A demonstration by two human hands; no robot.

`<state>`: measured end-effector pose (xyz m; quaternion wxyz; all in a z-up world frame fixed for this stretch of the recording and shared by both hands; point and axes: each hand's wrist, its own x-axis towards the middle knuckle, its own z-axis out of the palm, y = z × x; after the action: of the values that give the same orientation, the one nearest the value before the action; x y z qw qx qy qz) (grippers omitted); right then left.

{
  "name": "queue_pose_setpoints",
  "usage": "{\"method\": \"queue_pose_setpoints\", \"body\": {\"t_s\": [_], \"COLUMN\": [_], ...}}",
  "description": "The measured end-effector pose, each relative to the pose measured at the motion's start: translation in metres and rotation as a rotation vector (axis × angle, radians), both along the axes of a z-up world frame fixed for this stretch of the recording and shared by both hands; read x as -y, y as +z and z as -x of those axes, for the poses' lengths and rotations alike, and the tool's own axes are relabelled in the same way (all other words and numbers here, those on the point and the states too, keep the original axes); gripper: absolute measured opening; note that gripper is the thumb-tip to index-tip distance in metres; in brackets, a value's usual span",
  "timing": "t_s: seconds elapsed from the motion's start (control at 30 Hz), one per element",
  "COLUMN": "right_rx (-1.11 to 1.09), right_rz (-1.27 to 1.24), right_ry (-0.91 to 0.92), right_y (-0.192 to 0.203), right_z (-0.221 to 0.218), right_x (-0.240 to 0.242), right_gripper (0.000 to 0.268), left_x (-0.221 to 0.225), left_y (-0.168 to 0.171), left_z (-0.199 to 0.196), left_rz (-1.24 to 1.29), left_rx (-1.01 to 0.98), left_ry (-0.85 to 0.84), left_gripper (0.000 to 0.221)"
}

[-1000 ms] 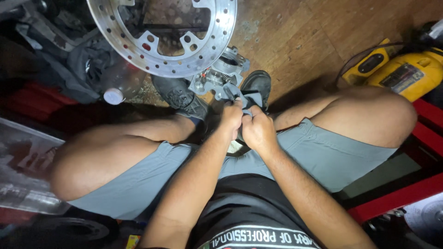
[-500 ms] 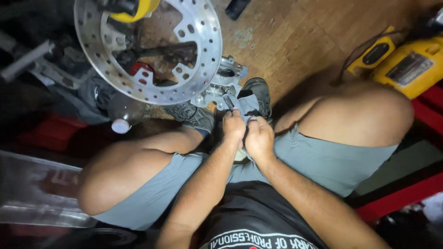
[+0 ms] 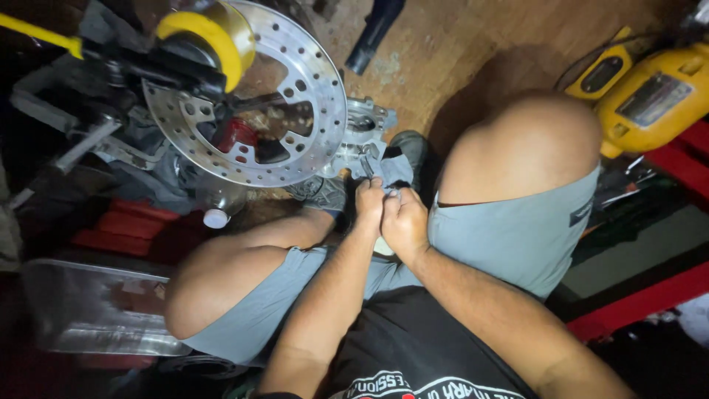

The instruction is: The person sits on the workshop floor and services a motorcycle brake caliper. He wipes the caliper with a gray cloth, uses a socket wrench on its bolts, picks small parts from a tray on the workbench, and sprays the assembly with an aerosol can while a brake disc lies nearby.

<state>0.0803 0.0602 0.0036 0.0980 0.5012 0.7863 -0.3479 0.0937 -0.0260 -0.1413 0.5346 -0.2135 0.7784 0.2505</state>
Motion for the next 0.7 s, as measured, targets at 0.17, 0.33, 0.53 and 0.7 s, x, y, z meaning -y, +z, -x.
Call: {"method": "queue_pose_setpoints", "body": {"t_s": [0.17,0.33,0.53,0.7], "right_rx": [-0.066,-0.072,0.028,0.121], "right_rz": [0.010,0.017,0.051,0.123], "right_ry": [0.050,0.039,0.035,-0.002], "right_y": [0.004,0.005,0.008,0.008], "right_z": [0.000,0.006,0.001,-0.007], "right_x": [0.001,-0.003,-0.004,-0.003], "right_gripper": [0.027,0.028,0.029,0.034], "left_x": [0.015,0.009,0.002,0.000], "left_y": [-0.022,-0.022,-0.009,-0.001], "left_z": [-0.023,-0.013,-0.007,-0.004], "left_rz": [-0.014,0.001,-0.019,0.000], "left_rx": [-0.054,-0.010,-0.031,0.053], "left_ry": [-0.016,0.007,0.022,0.002], "left_gripper": [0.047,0.048,0.043,0.050]}}
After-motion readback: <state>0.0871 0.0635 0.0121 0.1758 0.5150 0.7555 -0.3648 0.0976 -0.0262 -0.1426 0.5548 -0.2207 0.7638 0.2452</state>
